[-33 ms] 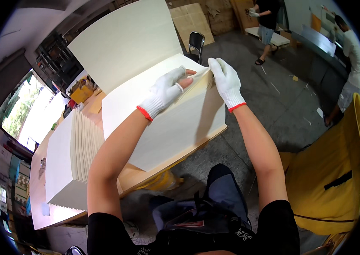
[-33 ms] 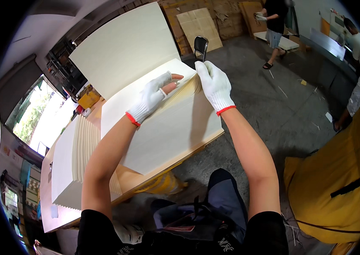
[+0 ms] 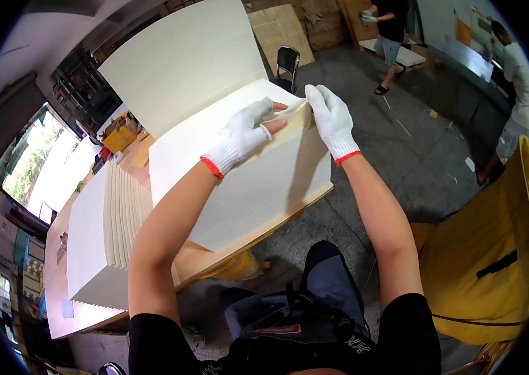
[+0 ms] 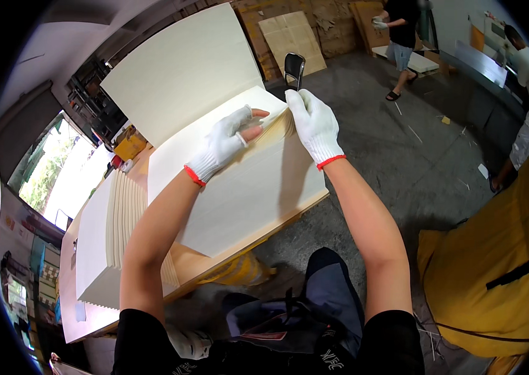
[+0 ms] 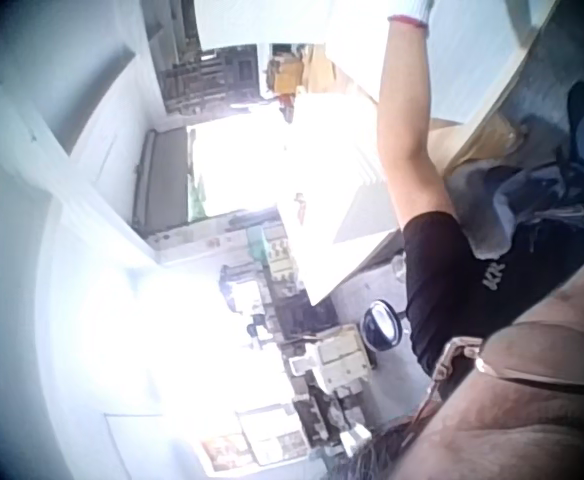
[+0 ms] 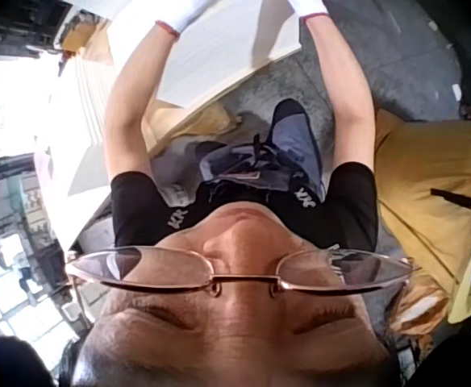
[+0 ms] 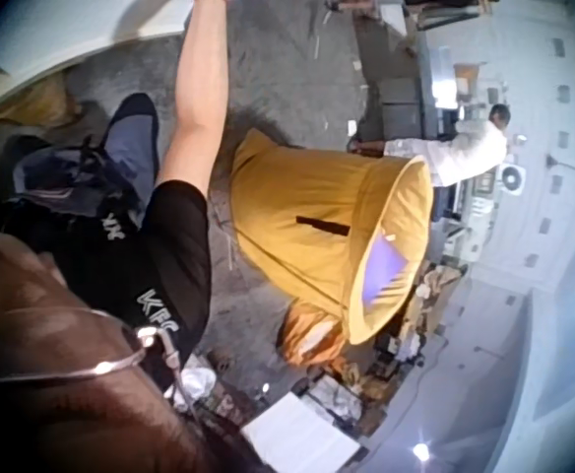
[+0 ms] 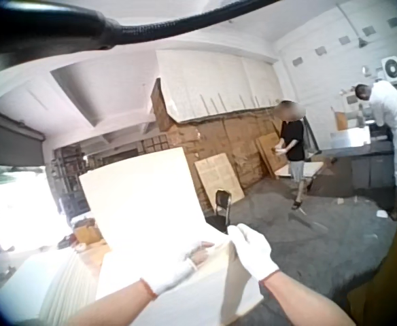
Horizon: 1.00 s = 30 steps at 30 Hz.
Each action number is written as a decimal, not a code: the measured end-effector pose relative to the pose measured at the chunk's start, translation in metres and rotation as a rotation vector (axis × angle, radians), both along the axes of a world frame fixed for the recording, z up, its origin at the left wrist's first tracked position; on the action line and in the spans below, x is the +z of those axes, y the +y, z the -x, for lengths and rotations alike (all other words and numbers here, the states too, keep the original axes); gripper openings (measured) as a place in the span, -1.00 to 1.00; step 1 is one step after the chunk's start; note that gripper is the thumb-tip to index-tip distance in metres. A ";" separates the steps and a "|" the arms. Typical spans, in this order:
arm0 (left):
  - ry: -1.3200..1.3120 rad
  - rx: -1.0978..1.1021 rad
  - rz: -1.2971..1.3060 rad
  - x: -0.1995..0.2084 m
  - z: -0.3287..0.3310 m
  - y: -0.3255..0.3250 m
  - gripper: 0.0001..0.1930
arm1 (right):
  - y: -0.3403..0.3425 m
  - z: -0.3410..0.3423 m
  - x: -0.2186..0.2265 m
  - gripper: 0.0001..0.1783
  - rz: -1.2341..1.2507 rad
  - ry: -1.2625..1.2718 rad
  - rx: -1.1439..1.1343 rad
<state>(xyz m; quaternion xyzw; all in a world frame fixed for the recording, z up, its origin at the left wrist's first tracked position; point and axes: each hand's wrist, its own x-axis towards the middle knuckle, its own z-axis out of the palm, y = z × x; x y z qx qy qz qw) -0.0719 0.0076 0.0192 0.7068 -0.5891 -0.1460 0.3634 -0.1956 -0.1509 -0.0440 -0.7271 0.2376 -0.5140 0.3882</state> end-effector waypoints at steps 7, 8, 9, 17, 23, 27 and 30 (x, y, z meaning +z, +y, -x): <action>0.123 0.048 -0.072 0.002 0.005 -0.003 -0.53 | -0.002 -0.003 -0.003 -0.43 0.023 -0.025 -0.034; 0.143 0.036 -0.064 0.002 0.003 -0.004 -0.53 | -0.003 -0.004 -0.003 -0.43 0.032 -0.029 -0.036; 0.126 0.032 -0.058 0.001 0.001 -0.004 -0.53 | -0.003 -0.004 -0.003 -0.43 0.025 -0.033 -0.036; 0.089 -0.018 0.207 -0.007 0.003 0.001 -0.53 | -0.003 -0.005 -0.006 -0.41 0.016 -0.093 0.030; -0.050 0.067 -0.052 -0.001 0.003 0.000 -0.62 | -0.005 -0.003 -0.004 -0.42 0.020 -0.037 0.006; -0.058 0.108 -0.057 0.002 0.014 -0.001 -0.67 | -0.004 -0.005 -0.007 -0.44 0.041 -0.089 0.004; -0.121 0.132 -0.044 0.001 0.012 0.002 -0.66 | -0.003 -0.009 -0.010 -0.44 0.050 -0.114 0.004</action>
